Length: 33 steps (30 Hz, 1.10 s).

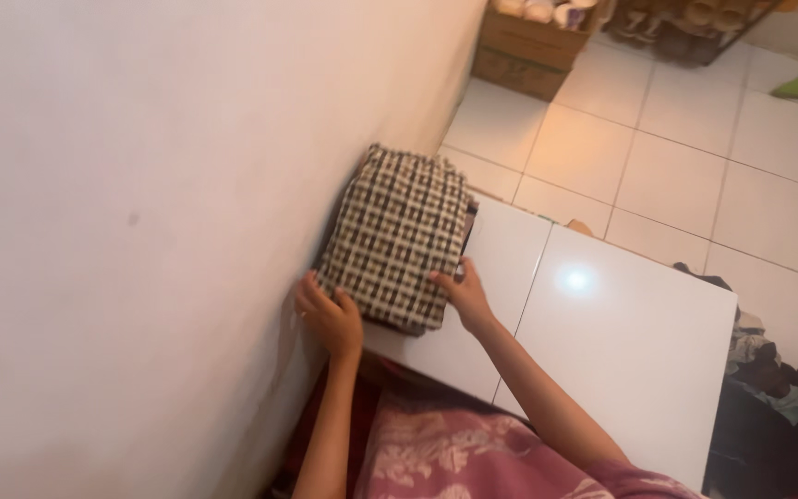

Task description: The person picks up several garments from a chair and folds them one by one on a table, including a checkered skirt, a grey shirt, a brown cloth, a camouflage-patterned shirt, a pair of black shorts, a dark blue shirt, and a dark long-sleeved garment.

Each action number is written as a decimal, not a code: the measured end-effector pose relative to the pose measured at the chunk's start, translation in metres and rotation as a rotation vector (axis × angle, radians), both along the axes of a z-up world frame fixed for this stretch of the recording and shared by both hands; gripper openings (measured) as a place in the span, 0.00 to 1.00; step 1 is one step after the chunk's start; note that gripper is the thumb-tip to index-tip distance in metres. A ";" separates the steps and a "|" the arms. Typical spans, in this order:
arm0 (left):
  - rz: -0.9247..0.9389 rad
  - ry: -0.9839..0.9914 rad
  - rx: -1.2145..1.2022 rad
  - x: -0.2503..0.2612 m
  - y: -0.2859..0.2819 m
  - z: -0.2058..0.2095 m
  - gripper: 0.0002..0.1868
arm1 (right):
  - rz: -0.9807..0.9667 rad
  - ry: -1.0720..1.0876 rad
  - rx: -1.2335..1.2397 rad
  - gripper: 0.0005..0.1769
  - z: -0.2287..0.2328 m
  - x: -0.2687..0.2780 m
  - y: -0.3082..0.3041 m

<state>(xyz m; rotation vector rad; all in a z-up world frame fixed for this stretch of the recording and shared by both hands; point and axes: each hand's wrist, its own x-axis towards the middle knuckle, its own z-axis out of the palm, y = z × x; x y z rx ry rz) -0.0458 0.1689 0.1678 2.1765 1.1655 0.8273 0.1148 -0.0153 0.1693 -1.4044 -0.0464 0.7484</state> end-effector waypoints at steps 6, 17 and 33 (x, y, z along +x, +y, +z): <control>-0.434 0.111 0.234 0.123 0.018 0.054 0.26 | -0.231 0.075 0.037 0.28 -0.026 0.121 0.020; -0.606 0.182 -0.179 0.298 0.132 -0.029 0.21 | 0.097 0.107 0.100 0.26 -0.022 0.214 0.065; -0.457 -0.300 0.098 0.234 0.093 0.084 0.17 | 0.427 -0.352 -0.303 0.22 0.135 0.182 0.048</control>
